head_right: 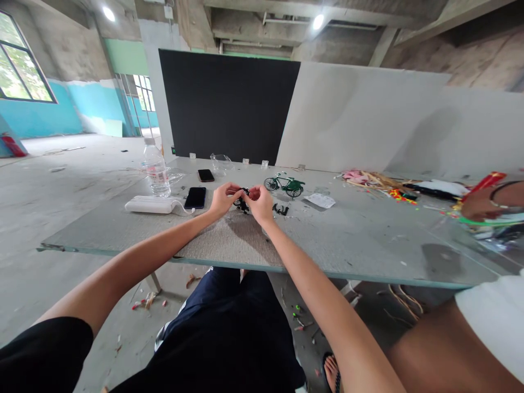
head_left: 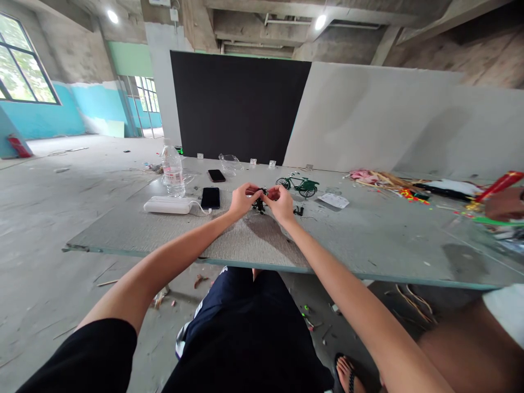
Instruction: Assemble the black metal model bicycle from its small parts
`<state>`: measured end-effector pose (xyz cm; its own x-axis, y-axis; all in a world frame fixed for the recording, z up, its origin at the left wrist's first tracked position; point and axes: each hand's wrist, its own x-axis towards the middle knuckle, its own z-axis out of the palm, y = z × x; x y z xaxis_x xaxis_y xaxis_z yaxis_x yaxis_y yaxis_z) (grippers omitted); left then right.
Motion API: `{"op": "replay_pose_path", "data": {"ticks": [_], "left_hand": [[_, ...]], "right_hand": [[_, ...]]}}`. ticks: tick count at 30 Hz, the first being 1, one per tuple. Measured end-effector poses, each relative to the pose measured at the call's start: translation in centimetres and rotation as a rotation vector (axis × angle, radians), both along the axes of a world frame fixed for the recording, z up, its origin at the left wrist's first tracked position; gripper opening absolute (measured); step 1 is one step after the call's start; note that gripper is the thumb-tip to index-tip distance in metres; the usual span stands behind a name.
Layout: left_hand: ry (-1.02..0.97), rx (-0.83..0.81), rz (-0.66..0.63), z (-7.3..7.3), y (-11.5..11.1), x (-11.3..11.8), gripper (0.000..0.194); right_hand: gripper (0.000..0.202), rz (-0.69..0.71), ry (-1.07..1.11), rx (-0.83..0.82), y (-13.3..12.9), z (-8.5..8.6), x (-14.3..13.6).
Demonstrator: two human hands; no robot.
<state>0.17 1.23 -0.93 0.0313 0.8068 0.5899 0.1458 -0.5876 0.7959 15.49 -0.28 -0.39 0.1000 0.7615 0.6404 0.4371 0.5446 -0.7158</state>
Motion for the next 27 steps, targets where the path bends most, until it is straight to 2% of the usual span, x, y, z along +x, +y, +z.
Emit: {"op": "replay_pose_path", "data": {"ticks": [5,9,11,16,19,22,27], "left_hand": [[0.025,-0.017,0.053,0.6,0.0,-0.2,0.008],[0.046,-0.042,0.107,0.8,0.5,-0.7,0.009],[0.061,-0.044,0.111,0.8,0.9,-1.1,0.011],[0.071,-0.077,0.052,0.6,1.7,-1.9,0.013],[0.088,-0.04,0.029,0.5,1.9,-2.1,0.013],[0.169,0.024,0.036,0.6,1.9,-2.5,0.015],[0.415,0.111,0.043,0.9,1.9,-3.3,0.023]], "right_hand": [[0.051,0.024,-0.074,0.002,0.3,-0.2,0.0],[0.047,-0.057,-0.147,0.019,1.2,-0.7,0.9],[0.042,-0.071,-0.182,0.008,1.8,-1.0,1.5],[0.016,0.001,-0.336,-0.095,2.3,-1.2,2.1],[0.012,-0.002,-0.36,-0.1,2.0,-1.0,2.3],[0.016,-0.029,-0.352,-0.054,1.8,-0.6,2.6],[0.024,-0.084,-0.353,0.023,1.9,-0.2,3.2]]}}
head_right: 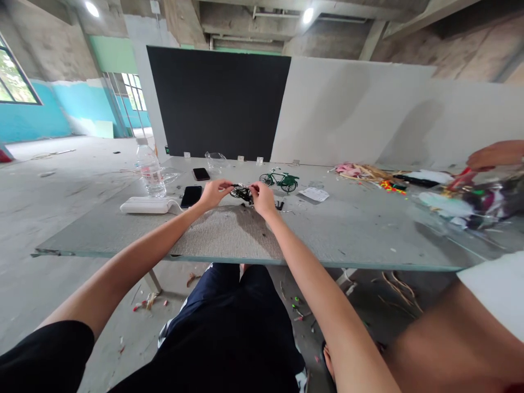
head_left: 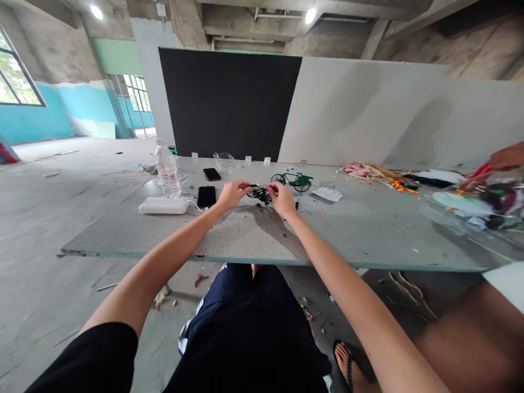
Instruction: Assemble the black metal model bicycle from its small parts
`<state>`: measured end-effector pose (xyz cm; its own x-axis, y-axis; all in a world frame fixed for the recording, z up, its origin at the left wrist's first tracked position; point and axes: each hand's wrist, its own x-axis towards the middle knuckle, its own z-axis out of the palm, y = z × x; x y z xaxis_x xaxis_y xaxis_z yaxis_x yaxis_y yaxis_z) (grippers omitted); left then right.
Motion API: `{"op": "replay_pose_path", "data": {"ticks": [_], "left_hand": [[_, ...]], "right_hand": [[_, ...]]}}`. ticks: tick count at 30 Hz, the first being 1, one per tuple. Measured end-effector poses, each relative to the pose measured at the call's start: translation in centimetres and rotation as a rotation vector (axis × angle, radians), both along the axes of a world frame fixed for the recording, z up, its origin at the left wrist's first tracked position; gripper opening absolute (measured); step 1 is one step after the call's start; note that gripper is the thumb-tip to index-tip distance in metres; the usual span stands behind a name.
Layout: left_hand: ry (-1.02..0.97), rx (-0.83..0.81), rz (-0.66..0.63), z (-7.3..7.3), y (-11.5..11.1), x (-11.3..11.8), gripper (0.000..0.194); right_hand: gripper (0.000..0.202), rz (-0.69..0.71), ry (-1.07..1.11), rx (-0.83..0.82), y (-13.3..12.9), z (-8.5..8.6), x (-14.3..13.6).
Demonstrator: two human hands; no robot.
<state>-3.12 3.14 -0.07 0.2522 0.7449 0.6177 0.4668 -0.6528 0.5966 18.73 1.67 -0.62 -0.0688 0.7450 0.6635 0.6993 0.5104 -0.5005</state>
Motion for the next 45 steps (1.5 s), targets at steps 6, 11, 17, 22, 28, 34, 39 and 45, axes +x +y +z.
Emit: {"op": "replay_pose_path", "data": {"ticks": [6,11,17,22,28,34,39,45], "left_hand": [[0.312,-0.062,0.055,0.0,0.0,-0.6,0.027],[0.515,-0.109,0.095,0.4,-0.3,-1.0,0.027],[0.565,-0.133,0.194,1.0,-0.8,-1.0,0.023],[0.545,-0.136,0.219,0.7,-0.6,-1.0,0.022],[0.502,-0.153,0.215,0.4,0.0,-1.2,0.021],[0.461,-0.184,0.214,0.1,0.4,-1.4,0.02],[0.402,-0.222,0.199,-0.2,0.5,-1.5,0.015],[0.353,-0.247,0.172,-0.6,0.7,-1.4,0.011]], "right_hand": [[0.024,-0.044,-0.07,0.128,0.4,-0.3,0.2],[0.025,-0.016,-0.093,0.094,0.2,-0.4,-0.5],[0.025,0.013,-0.109,0.037,-0.3,-0.1,-1.0],[0.027,0.036,-0.067,0.004,0.0,0.0,-0.4],[0.026,-0.009,-0.046,-0.081,0.3,-0.2,0.3],[0.027,-0.159,-0.027,-0.181,1.0,-0.8,0.7],[0.014,-0.124,0.003,-0.18,1.1,-0.9,0.6],[0.024,-0.057,0.011,-0.112,0.8,-0.7,0.4]]}}
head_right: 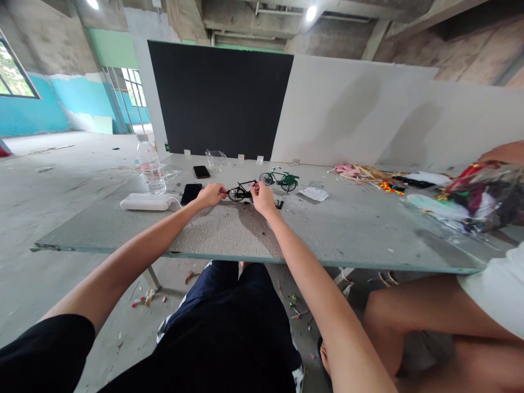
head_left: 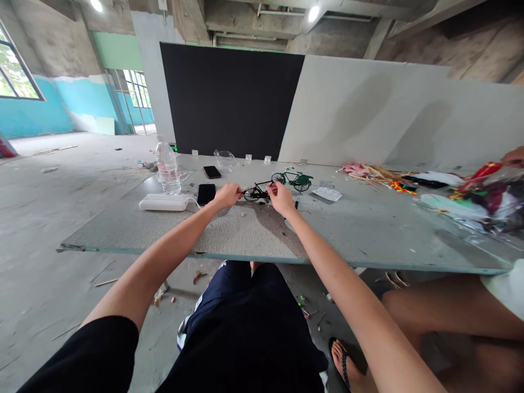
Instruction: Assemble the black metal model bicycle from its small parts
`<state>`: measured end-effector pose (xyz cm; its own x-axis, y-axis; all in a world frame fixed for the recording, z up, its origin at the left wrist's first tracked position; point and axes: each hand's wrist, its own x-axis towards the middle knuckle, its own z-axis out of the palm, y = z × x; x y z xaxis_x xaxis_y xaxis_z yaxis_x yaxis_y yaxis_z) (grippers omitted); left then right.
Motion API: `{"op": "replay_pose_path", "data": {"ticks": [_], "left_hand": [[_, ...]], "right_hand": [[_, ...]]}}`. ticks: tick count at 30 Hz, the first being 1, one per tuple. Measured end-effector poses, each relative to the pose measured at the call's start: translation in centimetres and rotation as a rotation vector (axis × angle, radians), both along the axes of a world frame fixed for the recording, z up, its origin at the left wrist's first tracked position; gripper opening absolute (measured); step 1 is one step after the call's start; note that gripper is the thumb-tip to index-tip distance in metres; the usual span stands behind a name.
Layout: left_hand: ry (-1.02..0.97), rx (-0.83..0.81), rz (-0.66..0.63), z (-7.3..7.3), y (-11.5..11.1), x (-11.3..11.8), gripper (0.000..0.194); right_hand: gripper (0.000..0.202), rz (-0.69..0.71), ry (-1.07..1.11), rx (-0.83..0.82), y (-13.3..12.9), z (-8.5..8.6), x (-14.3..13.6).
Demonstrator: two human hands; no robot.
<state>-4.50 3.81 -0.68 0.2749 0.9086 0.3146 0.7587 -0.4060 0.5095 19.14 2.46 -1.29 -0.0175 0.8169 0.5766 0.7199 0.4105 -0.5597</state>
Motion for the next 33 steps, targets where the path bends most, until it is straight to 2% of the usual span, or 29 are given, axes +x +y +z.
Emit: {"op": "replay_pose_path", "data": {"ticks": [13,21,25,33], "left_hand": [[0.017,0.021,-0.015,0.3,-0.2,0.0,0.012],[-0.097,0.004,-0.068,-0.6,0.5,0.1,0.017],[-0.162,-0.011,-0.088,-1.0,0.9,0.1,0.018],[-0.214,0.001,-0.146,-1.1,1.3,-0.1,0.02]], "right_hand": [[0.034,-0.049,0.029,-0.004,0.3,-0.1,0.0],[0.029,-0.111,-0.003,0.021,1.0,-0.7,0.5],[0.026,-0.167,-0.037,-0.03,1.1,-0.7,0.6],[0.021,-0.188,-0.049,-0.035,1.1,-0.9,0.6]]}}
